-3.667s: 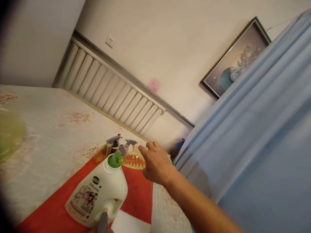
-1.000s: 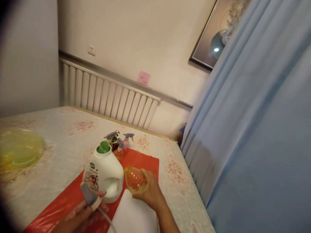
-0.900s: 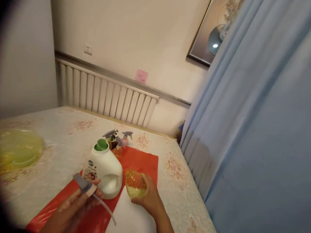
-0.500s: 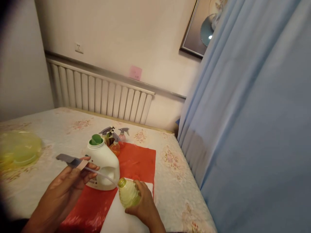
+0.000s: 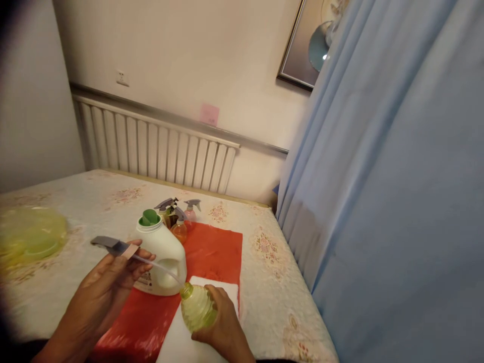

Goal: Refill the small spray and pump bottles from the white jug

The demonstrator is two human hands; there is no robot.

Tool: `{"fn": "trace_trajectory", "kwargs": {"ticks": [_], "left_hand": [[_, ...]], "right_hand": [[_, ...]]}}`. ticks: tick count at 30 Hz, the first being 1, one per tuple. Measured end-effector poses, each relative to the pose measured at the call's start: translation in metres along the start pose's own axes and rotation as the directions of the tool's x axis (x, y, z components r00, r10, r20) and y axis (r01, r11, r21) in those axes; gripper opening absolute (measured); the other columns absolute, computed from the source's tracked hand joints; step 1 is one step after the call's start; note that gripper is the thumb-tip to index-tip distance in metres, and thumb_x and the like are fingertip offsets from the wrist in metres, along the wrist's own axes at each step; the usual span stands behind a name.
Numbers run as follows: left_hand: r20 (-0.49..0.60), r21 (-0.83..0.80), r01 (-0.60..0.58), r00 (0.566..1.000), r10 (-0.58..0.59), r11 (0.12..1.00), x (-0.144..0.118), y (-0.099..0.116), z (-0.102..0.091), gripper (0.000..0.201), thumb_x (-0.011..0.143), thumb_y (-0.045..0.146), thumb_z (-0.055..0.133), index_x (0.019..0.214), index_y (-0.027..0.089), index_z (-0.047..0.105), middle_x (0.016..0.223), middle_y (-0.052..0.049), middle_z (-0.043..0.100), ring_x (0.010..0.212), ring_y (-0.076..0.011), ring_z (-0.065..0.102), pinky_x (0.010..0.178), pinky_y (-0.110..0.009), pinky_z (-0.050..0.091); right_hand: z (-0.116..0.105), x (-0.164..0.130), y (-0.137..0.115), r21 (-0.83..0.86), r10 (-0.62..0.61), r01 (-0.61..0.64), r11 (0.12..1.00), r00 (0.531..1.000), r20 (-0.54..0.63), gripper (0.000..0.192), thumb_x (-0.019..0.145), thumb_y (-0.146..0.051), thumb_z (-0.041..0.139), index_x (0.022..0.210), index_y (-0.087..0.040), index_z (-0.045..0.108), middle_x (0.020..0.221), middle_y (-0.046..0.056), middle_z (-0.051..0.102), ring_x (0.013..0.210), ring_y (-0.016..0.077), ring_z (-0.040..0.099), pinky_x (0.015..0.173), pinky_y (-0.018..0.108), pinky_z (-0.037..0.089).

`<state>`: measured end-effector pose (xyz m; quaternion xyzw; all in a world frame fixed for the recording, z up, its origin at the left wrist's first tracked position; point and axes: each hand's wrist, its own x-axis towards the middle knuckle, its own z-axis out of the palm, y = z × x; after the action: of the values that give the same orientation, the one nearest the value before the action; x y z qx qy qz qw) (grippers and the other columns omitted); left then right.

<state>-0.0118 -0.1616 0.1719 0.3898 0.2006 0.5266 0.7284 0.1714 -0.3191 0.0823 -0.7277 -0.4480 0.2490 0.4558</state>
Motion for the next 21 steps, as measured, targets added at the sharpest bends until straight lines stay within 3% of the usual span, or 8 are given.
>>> {"fn": "trace_trajectory", "kwargs": {"ticks": [6, 9, 13, 21], "left_hand": [[0.062, 0.094, 0.114, 0.991, -0.12, 0.989, -0.002, -0.032, -0.008, 0.043, 0.075, 0.044, 0.079, 0.11, 0.022, 0.068, 0.091, -0.002, 0.075, 0.088, -0.0156, 0.066, 0.077, -0.021, 0.055], [0.161, 0.195, 0.225, 0.953, -0.258, 0.955, -0.007, -0.054, -0.013, 0.042, 0.078, 0.045, 0.076, 0.112, 0.021, 0.068, 0.097, -0.003, 0.076, 0.1, -0.0177, 0.064, 0.089, -0.023, 0.05], [0.246, 0.29, 0.261, 0.909, -0.335, 0.921, -0.015, -0.075, -0.02, 0.04, 0.08, 0.045, 0.075, 0.113, 0.024, 0.069, 0.109, -0.003, 0.074, 0.115, -0.0224, 0.058, 0.099, -0.028, 0.043], [0.334, 0.413, 0.207, 0.872, -0.359, 0.887, -0.011, -0.077, -0.028, 0.042, 0.086, 0.048, 0.067, 0.12, 0.024, 0.066, 0.121, -0.006, 0.07, 0.122, -0.0279, 0.054, 0.106, -0.036, 0.039]], "right_hand": [[0.007, 0.0, -0.001, 0.045, -0.01, 0.01, 0.999, 1.0, 0.002, 0.1, 0.04, -0.003, 0.087, 0.134, -0.019, 0.053, 0.131, 0.01, 0.056, 0.118, 0.0284, 0.055, 0.1, 0.038, 0.045], [0.012, 0.001, -0.002, 0.093, -0.027, 0.026, 0.995, 1.0, 0.014, 0.101, 0.041, -0.005, 0.088, 0.134, -0.022, 0.053, 0.131, 0.008, 0.056, 0.116, 0.028, 0.056, 0.097, 0.038, 0.047], [0.018, 0.001, -0.006, 0.104, -0.045, 0.044, 0.994, 0.999, 0.009, 0.099, 0.042, -0.008, 0.089, 0.132, -0.025, 0.054, 0.128, 0.006, 0.058, 0.113, 0.0276, 0.057, 0.094, 0.039, 0.048], [0.026, -0.003, -0.014, 0.141, -0.023, 0.025, 0.99, 1.0, -0.017, 0.092, 0.039, -0.008, 0.089, 0.126, -0.025, 0.06, 0.113, 0.004, 0.062, 0.101, 0.0253, 0.059, 0.084, 0.035, 0.051]]}}
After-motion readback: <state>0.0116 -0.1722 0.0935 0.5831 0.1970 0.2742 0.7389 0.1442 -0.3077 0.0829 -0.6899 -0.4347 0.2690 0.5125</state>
